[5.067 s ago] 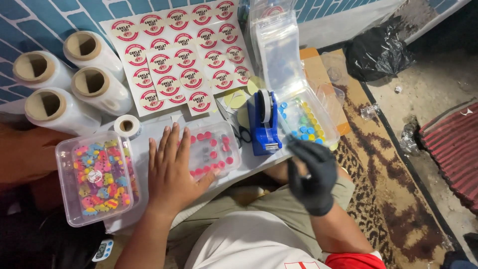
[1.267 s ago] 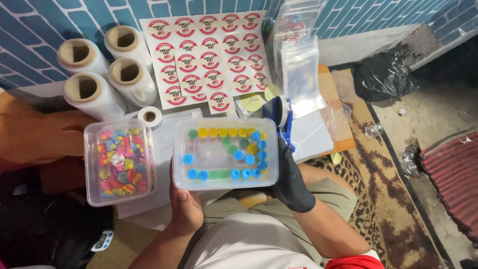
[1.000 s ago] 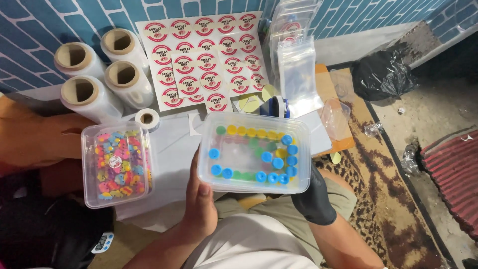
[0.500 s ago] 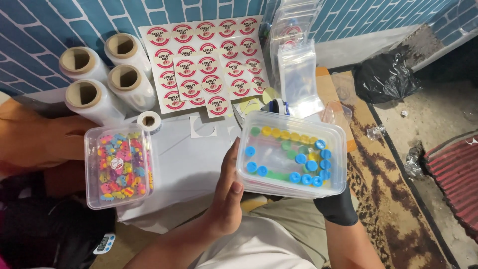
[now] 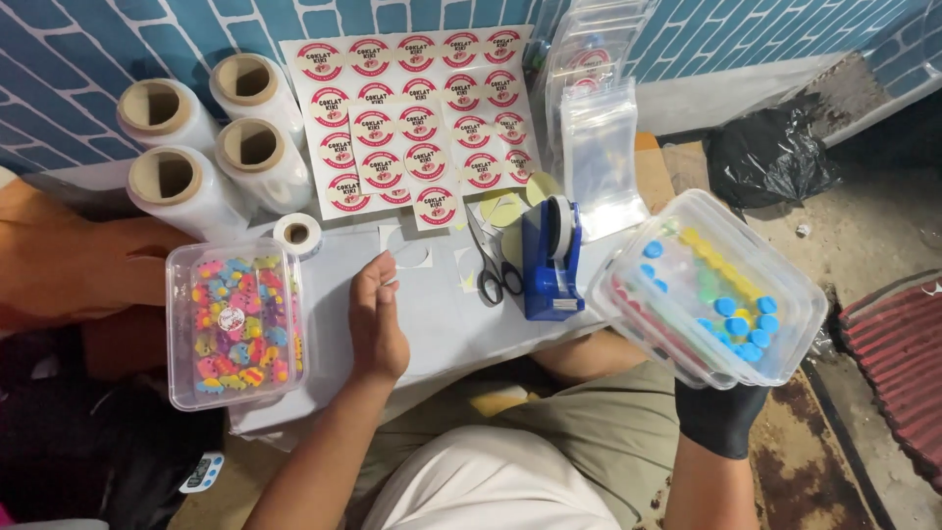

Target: Cutting out stickers from a sheet and organizing small colorful items into a partitioned plastic container.

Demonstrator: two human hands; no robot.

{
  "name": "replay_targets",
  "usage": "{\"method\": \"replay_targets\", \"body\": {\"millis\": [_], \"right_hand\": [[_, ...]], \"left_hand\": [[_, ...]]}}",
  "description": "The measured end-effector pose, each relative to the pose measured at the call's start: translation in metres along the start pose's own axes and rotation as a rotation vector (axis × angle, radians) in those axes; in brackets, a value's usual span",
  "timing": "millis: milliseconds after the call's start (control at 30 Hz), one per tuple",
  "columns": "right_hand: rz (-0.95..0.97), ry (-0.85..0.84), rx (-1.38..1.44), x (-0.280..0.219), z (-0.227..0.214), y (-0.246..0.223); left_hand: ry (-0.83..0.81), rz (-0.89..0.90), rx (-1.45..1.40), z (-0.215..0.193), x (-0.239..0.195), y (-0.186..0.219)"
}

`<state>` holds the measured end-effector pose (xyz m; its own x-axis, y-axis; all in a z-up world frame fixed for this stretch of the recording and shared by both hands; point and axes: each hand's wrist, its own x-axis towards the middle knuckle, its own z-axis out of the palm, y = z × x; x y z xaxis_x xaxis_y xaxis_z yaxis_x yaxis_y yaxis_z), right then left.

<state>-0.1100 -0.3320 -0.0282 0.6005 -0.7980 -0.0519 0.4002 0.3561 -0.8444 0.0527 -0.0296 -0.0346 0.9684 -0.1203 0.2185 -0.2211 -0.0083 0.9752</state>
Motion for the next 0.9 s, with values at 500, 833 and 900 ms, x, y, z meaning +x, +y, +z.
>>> {"method": "replay_targets", "body": {"millis": [500, 833, 900], "right_hand": [[-0.176, 0.210, -0.312, -0.005, 0.022, -0.015], [-0.208, 0.188, -0.137, 0.003, 0.043, 0.012], [-0.228, 0.133, -0.103, 0.017, -0.010, 0.033]], "left_hand": [[-0.023, 0.059, 0.060, -0.003, -0.006, 0.012], [-0.037, 0.067, 0.072, -0.004, -0.006, 0.015], [-0.031, 0.052, 0.053, -0.004, -0.006, 0.014]]}}
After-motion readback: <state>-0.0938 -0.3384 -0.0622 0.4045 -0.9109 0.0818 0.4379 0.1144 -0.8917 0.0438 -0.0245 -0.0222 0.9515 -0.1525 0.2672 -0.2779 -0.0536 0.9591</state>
